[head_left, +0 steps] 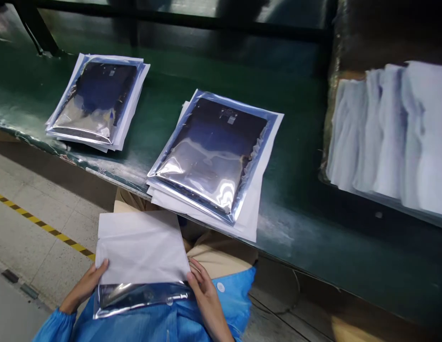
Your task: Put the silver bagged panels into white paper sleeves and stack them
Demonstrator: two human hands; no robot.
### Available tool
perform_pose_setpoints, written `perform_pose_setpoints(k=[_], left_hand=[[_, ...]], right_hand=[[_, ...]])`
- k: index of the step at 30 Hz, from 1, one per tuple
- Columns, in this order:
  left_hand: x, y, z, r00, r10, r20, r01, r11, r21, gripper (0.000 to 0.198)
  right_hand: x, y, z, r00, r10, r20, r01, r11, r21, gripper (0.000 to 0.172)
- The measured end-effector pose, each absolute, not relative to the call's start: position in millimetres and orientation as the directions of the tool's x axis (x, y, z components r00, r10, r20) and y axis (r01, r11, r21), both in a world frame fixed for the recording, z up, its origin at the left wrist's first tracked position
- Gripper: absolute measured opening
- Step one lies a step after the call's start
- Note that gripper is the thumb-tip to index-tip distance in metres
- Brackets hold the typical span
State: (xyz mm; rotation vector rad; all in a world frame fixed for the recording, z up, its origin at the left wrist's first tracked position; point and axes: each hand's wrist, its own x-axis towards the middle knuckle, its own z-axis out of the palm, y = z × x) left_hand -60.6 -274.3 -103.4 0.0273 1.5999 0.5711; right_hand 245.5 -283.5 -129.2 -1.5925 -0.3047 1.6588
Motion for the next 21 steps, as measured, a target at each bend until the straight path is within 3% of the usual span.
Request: perform_pose_setpoints(k=[5, 8, 15, 21], left_hand=[[-46, -258, -111, -0.126, 0.356, -0.926, -0.364, 0.852, 0.377, 0.049], [-44, -250, -118, -0.118, 0.388, -0.914, -0.362, 0.841, 0.403, 0.048], [-63, -197, -131, -0.321, 0.599, -0.734, -0.333, 0.654, 0.679, 0.056], [-54, -196, -123, -0.474, 0.619, -0.627, -0.306, 0.551, 0.776, 0.051]], right_hand=[[230, -278, -131, -0.026, 0.462, -0.886, -0.671, -0.665, -0.327, 0.037], [215, -278, -133, -0.011, 0.46, -0.888, -0.711, -0.628, -0.316, 0.038], [200, -276, -137, 0.109, 0.43, -0.896, -0.679, -0.627, -0.383, 0.043], [200, -288, -132, 0.165, 0.355, -0.92, -0.673, -0.642, -0.368, 0.044]])
